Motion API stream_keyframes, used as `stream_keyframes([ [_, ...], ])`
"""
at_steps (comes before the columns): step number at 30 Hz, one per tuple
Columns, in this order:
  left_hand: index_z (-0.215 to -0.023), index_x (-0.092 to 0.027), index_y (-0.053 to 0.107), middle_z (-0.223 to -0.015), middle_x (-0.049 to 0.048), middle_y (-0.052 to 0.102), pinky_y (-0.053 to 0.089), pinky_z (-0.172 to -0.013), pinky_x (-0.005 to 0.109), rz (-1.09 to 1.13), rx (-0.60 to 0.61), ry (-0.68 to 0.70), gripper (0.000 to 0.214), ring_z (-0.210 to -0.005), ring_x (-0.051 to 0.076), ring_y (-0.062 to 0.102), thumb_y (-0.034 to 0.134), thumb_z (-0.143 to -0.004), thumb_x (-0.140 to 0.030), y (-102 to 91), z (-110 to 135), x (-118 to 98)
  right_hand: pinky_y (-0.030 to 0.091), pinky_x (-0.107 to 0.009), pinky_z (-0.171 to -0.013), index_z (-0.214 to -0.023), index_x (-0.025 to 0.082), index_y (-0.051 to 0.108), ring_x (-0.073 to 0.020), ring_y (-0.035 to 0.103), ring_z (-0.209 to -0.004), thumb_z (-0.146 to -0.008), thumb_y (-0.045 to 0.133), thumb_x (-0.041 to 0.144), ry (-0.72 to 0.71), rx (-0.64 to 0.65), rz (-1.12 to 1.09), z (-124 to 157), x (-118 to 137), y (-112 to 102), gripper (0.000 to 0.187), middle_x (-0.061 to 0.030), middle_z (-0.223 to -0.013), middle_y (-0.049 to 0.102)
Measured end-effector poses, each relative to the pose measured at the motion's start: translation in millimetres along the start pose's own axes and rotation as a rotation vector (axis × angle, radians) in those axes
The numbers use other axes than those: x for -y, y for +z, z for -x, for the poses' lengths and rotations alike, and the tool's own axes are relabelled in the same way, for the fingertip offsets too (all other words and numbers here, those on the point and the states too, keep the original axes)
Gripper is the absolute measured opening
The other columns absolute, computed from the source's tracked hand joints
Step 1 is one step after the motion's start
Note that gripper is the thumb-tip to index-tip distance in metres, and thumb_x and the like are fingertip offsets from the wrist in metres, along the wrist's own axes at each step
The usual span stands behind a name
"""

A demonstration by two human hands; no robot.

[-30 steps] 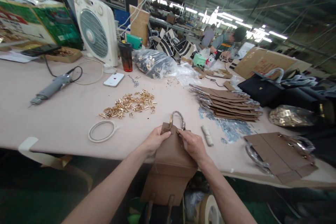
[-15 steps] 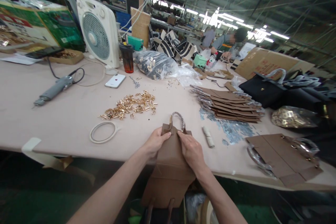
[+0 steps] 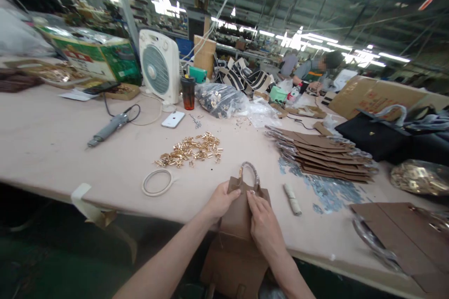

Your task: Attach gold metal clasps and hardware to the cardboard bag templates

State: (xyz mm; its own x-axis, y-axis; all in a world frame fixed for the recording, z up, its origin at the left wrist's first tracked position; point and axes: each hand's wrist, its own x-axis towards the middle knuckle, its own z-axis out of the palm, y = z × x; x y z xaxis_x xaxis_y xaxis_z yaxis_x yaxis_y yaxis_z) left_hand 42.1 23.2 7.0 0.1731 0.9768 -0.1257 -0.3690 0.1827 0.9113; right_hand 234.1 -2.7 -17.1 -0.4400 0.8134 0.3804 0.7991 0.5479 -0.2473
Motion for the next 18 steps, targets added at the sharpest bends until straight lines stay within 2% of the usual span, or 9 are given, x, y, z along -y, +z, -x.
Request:
stream_keyframes([
  [2,-0.114,-0.014,0.069,-0.115,0.0125,0.075,0.048,-0.102,0.042,-0.220,-0.119,0.093,0.032,-0.110,0.028,0.066,0.070,-0.085,-0.029,0.4,4,1,0.051,-0.052,-0.111,-0.165,0.029,0.029,-0.0301,0.057,-0.134,-0.092,0.038,0.001,0.019,-0.084,0.035,7,2,12,0.079,-0.0082,-0.150,0.060],
  [4,-0.127,-0.017,0.064,-0.132,0.0139,0.068,0.042,-0.110,0.042,-0.418,-0.268,0.176,0.044,-0.123,0.029,0.061,0.069,-0.083,-0.023,1.9,10,0,0.050,-0.052,-0.111,-0.166,0.032,0.026,-0.0306,0.058,-0.132,-0.095,0.040,0.007,0.016,-0.149,0.030,12,2,22,0.077,-0.0068,-0.150,0.060],
  [6,-0.134,-0.022,0.059,-0.139,0.0128,0.064,0.039,-0.112,0.040,-0.552,-0.308,0.244,0.052,-0.127,0.028,0.057,0.069,-0.083,-0.020,4.0,16,-1,0.049,-0.052,-0.111,-0.165,0.033,0.028,-0.0315,0.059,-0.131,-0.097,0.042,0.013,-0.002,-0.180,0.020,15,2,27,0.073,-0.0062,-0.150,0.059],
  [9,-0.116,-0.023,0.064,-0.116,0.0095,0.071,0.045,-0.096,0.036,-0.699,-0.290,0.259,0.032,-0.107,0.026,0.063,0.070,-0.084,-0.024,6.0,23,-6,0.048,-0.053,-0.110,-0.162,0.031,0.036,-0.0326,0.060,-0.129,-0.099,0.044,0.021,-0.023,-0.205,0.012,17,5,28,0.065,-0.0081,-0.148,0.061],
  [12,-0.095,-0.022,0.060,-0.092,0.0056,0.070,0.043,-0.077,0.033,-0.755,-0.334,0.157,0.023,-0.086,0.023,0.062,0.076,-0.081,-0.033,5.0,21,-9,0.050,-0.054,-0.107,-0.153,0.030,0.049,-0.0323,0.062,-0.126,-0.101,0.047,0.028,0.001,-0.224,-0.067,13,10,20,0.052,-0.0103,-0.143,0.064],
  [15,-0.090,-0.023,0.057,-0.086,0.0070,0.069,0.039,-0.073,0.033,-0.782,-0.379,0.102,0.023,-0.081,0.024,0.061,0.067,-0.090,-0.043,2.3,15,-9,0.052,-0.053,-0.103,-0.137,0.025,0.063,-0.0320,0.064,-0.121,-0.102,0.052,0.036,0.138,-0.326,-0.210,-3,18,2,0.038,-0.0138,-0.132,0.068],
  [18,-0.096,-0.023,0.055,-0.085,0.0088,0.069,0.038,-0.074,0.033,-0.721,-0.419,0.084,0.028,-0.079,0.025,0.063,0.054,-0.098,-0.051,-1.2,11,-6,0.055,-0.049,-0.097,-0.116,0.023,0.072,-0.0293,0.067,-0.108,-0.100,0.059,0.038,0.199,-0.468,-0.345,-41,26,-20,0.026,-0.0131,-0.114,0.072],
])
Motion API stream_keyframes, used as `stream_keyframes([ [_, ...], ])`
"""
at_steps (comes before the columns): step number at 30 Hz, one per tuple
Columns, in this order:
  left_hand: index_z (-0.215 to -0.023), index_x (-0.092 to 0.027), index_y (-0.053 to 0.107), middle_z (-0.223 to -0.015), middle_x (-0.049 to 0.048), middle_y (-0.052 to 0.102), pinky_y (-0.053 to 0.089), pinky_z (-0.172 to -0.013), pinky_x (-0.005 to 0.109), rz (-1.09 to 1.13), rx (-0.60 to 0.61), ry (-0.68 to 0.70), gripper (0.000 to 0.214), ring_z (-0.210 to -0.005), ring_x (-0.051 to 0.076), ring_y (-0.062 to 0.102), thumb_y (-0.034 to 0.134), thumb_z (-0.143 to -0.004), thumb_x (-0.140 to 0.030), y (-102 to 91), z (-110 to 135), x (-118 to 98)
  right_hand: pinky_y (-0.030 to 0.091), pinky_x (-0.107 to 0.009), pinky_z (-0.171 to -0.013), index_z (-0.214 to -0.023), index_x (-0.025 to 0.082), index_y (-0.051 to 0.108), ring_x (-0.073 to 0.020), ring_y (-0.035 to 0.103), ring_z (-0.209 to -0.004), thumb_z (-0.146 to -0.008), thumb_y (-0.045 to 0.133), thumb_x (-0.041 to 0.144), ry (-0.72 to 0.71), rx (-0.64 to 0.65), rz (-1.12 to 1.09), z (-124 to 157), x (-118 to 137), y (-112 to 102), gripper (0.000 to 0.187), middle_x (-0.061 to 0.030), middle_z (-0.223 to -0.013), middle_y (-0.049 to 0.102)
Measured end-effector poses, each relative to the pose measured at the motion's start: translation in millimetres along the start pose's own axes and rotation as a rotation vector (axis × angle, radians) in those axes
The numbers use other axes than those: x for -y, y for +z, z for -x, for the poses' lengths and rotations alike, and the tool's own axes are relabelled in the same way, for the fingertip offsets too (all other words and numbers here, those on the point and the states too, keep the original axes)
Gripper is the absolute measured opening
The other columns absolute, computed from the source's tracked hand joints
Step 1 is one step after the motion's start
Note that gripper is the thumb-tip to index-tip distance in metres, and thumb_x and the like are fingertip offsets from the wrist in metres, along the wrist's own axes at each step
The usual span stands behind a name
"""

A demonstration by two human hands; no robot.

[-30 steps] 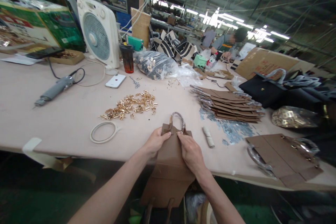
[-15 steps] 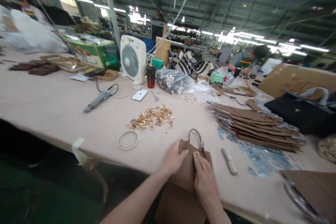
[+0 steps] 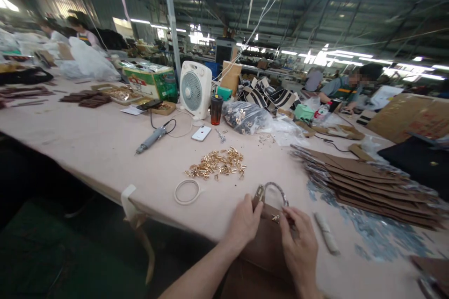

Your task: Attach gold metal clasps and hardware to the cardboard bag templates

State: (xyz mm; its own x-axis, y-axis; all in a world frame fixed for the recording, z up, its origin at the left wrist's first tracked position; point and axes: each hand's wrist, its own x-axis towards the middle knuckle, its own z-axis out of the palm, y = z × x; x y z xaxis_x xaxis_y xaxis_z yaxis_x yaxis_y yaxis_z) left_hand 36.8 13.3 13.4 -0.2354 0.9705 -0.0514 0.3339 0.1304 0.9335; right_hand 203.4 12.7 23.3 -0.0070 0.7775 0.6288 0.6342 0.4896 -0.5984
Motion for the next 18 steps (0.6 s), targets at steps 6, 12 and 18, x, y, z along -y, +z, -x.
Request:
stream_keyframes([
  [6,-0.115,-0.022,0.054,-0.101,0.0103,0.073,0.043,-0.085,0.034,0.165,0.046,0.081,0.025,-0.095,0.027,0.067,0.042,-0.104,-0.042,-7.1,-2,3,0.058,-0.034,-0.086,-0.101,0.024,0.078,-0.0207,0.072,-0.094,-0.096,0.062,0.026,-0.175,0.437,-0.183,-100,15,56,0.017,-0.0066,-0.102,0.077],
  [12,-0.124,-0.019,0.055,-0.108,0.0128,0.075,0.043,-0.091,0.034,0.195,0.032,0.073,0.032,-0.104,0.029,0.068,0.041,-0.104,-0.039,-10.4,-1,1,0.055,-0.029,-0.085,-0.093,0.027,0.081,-0.0160,0.070,-0.086,-0.083,0.074,0.011,-0.249,0.823,-0.045,-137,-7,125,0.020,-0.0019,-0.099,0.075],
  [18,-0.127,-0.019,0.058,-0.107,0.0125,0.076,0.045,-0.090,0.036,0.189,0.043,0.084,0.036,-0.102,0.030,0.069,0.044,-0.102,-0.041,-10.4,-2,2,0.054,-0.028,-0.084,-0.084,0.022,0.079,-0.0156,0.067,-0.087,-0.082,0.076,0.012,-0.215,0.770,-0.127,-132,-18,146,0.011,-0.0025,-0.092,0.070],
])
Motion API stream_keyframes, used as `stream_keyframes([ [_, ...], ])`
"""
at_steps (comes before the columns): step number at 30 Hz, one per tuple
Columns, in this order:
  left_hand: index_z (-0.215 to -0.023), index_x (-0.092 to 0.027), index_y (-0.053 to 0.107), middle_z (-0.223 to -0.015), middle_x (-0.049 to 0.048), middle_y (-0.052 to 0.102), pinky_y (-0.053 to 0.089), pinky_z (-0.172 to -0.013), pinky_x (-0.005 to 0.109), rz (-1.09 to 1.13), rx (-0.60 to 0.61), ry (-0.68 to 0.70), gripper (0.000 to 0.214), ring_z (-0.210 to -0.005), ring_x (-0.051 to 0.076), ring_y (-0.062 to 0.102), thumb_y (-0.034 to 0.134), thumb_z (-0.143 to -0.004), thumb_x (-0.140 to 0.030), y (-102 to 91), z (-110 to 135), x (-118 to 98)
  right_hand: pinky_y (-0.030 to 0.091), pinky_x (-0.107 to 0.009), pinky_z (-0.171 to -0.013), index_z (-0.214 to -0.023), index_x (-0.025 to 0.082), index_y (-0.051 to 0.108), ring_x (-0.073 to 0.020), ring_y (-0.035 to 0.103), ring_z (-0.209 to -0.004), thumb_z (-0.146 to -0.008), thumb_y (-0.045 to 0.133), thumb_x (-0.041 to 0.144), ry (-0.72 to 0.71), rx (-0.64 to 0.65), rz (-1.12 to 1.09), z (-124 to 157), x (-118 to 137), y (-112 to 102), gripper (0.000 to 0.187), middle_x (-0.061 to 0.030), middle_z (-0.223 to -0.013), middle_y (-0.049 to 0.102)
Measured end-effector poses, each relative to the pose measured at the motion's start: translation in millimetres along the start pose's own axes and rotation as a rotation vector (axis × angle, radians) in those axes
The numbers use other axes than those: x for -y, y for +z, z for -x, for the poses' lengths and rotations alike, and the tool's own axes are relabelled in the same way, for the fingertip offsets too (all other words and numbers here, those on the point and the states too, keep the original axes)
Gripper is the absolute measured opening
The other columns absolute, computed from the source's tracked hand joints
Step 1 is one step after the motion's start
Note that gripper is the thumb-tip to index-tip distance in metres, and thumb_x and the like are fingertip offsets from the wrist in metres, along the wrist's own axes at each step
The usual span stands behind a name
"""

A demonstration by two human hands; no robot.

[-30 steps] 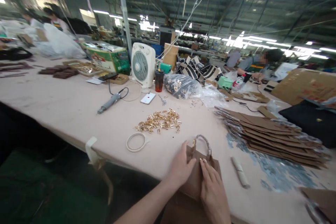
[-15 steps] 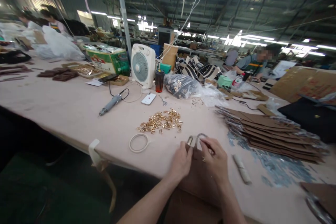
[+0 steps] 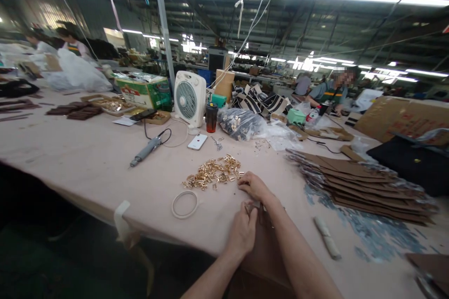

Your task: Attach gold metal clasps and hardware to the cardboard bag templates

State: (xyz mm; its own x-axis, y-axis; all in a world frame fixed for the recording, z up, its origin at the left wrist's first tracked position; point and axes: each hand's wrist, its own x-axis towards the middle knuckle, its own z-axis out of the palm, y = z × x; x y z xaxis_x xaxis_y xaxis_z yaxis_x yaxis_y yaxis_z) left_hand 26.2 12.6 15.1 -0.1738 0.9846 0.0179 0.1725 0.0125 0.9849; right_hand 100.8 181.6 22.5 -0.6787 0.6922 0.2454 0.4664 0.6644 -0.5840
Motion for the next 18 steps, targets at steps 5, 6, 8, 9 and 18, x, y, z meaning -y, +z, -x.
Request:
stream_keyframes([
  [5,-0.130,-0.016,0.059,-0.123,0.0158,0.073,0.042,-0.105,0.038,0.075,0.008,0.009,0.039,-0.119,0.030,0.065,0.048,-0.102,-0.041,-0.4,-2,3,0.055,-0.031,-0.088,-0.100,0.019,0.072,-0.0161,0.068,-0.092,-0.096,0.062,0.022,0.092,-0.173,-0.107,10,5,-9,0.012,-0.0062,-0.101,0.070],
  [6,-0.131,-0.016,0.059,-0.128,0.0161,0.072,0.041,-0.107,0.039,0.091,0.000,0.008,0.040,-0.123,0.030,0.063,0.050,-0.102,-0.042,-0.5,-2,4,0.056,-0.032,-0.088,-0.109,0.018,0.069,-0.0160,0.068,-0.092,-0.100,0.055,0.026,0.120,-0.221,-0.137,14,9,-14,0.018,-0.0066,-0.100,0.071],
  [8,-0.130,-0.016,0.061,-0.133,0.0156,0.070,0.040,-0.111,0.039,0.122,-0.017,0.012,0.040,-0.128,0.030,0.061,0.052,-0.101,-0.042,-0.7,-4,7,0.058,-0.032,-0.084,-0.118,0.017,0.063,-0.0158,0.069,-0.087,-0.105,0.047,0.036,0.172,-0.341,-0.270,25,20,-26,0.028,-0.0065,-0.095,0.071],
  [9,-0.129,-0.016,0.063,-0.132,0.0149,0.070,0.040,-0.112,0.040,0.134,-0.027,0.014,0.039,-0.128,0.029,0.061,0.053,-0.101,-0.042,-0.9,-6,9,0.059,-0.031,-0.081,-0.119,0.017,0.062,-0.0156,0.070,-0.084,-0.105,0.046,0.041,0.193,-0.415,-0.371,33,26,-32,0.031,-0.0064,-0.095,0.072],
  [18,-0.121,-0.016,0.067,-0.113,0.0102,0.076,0.050,-0.101,0.039,0.229,-0.084,0.033,0.037,-0.109,0.025,0.069,0.054,-0.100,-0.044,2.6,-12,27,0.058,-0.032,-0.072,-0.121,0.019,0.073,-0.0179,0.069,-0.075,-0.100,0.057,0.052,0.468,-0.572,-0.582,143,84,-16,0.042,-0.0053,-0.087,0.074],
])
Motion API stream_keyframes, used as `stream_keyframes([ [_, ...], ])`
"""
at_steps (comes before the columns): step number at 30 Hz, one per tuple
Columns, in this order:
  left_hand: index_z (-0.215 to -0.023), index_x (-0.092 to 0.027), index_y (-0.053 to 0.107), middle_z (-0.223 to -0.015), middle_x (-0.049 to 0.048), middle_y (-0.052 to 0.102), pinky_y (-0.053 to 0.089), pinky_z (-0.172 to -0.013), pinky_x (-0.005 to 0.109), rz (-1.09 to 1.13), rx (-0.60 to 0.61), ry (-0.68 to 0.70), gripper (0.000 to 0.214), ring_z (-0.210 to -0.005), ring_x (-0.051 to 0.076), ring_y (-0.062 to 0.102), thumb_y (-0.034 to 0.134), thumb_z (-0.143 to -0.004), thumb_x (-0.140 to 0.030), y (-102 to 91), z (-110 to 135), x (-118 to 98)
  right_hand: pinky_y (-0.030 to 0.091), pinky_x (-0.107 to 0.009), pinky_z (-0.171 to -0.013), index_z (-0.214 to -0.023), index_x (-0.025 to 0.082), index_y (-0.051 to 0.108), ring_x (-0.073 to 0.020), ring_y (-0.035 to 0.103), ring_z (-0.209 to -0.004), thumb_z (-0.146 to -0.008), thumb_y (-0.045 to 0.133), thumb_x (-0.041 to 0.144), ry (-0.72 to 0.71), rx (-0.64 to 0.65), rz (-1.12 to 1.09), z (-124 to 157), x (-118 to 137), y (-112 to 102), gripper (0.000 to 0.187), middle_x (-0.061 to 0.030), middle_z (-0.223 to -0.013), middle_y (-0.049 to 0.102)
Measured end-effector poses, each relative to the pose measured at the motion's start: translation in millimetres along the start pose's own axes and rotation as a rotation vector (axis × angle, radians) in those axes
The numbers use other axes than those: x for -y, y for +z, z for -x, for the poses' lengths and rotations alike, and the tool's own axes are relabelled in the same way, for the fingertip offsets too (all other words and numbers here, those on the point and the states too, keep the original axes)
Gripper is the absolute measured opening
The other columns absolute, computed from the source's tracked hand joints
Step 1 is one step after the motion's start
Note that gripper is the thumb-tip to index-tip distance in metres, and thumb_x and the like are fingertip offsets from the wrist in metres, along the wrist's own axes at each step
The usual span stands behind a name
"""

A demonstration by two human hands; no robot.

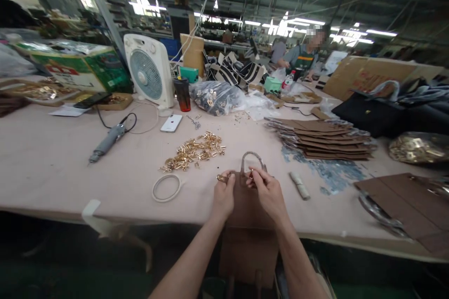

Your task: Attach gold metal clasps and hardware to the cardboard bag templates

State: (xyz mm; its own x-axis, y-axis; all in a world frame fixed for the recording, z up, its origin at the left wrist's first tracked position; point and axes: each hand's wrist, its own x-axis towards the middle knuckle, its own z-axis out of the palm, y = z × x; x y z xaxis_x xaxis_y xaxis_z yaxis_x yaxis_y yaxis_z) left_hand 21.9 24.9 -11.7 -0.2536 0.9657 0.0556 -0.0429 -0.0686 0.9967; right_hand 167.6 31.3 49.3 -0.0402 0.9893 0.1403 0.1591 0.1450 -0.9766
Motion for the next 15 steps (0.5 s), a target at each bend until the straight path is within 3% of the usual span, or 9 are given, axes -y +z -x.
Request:
stream_keyframes([
  [4,-0.120,-0.018,0.069,-0.108,0.0085,0.077,0.053,-0.097,0.038,-0.043,-0.023,0.018,0.037,-0.103,0.024,0.071,0.052,-0.102,-0.044,1.9,5,-2,0.056,-0.031,-0.073,-0.124,0.020,0.073,-0.0172,0.067,-0.073,-0.105,0.050,0.041,-0.111,-0.042,0.228,30,-18,9,0.037,-0.0059,-0.090,0.072],
  [10,-0.119,-0.021,0.073,-0.120,0.0079,0.076,0.048,-0.106,0.039,-0.143,-0.087,0.038,0.032,-0.115,0.024,0.067,0.053,-0.101,-0.038,1.9,8,-11,0.056,-0.032,-0.083,-0.136,0.021,0.067,-0.0175,0.066,-0.084,-0.106,0.047,0.031,-0.309,-0.165,0.381,41,-30,27,0.037,-0.0090,-0.103,0.069],
  [15,-0.121,-0.020,0.072,-0.122,0.0082,0.076,0.049,-0.107,0.038,-0.125,-0.071,0.033,0.033,-0.117,0.023,0.067,0.053,-0.101,-0.037,2.7,10,-12,0.055,-0.031,-0.081,-0.133,0.020,0.069,-0.0184,0.065,-0.085,-0.105,0.050,0.029,-0.283,-0.181,0.380,46,-33,29,0.035,-0.0072,-0.095,0.066],
])
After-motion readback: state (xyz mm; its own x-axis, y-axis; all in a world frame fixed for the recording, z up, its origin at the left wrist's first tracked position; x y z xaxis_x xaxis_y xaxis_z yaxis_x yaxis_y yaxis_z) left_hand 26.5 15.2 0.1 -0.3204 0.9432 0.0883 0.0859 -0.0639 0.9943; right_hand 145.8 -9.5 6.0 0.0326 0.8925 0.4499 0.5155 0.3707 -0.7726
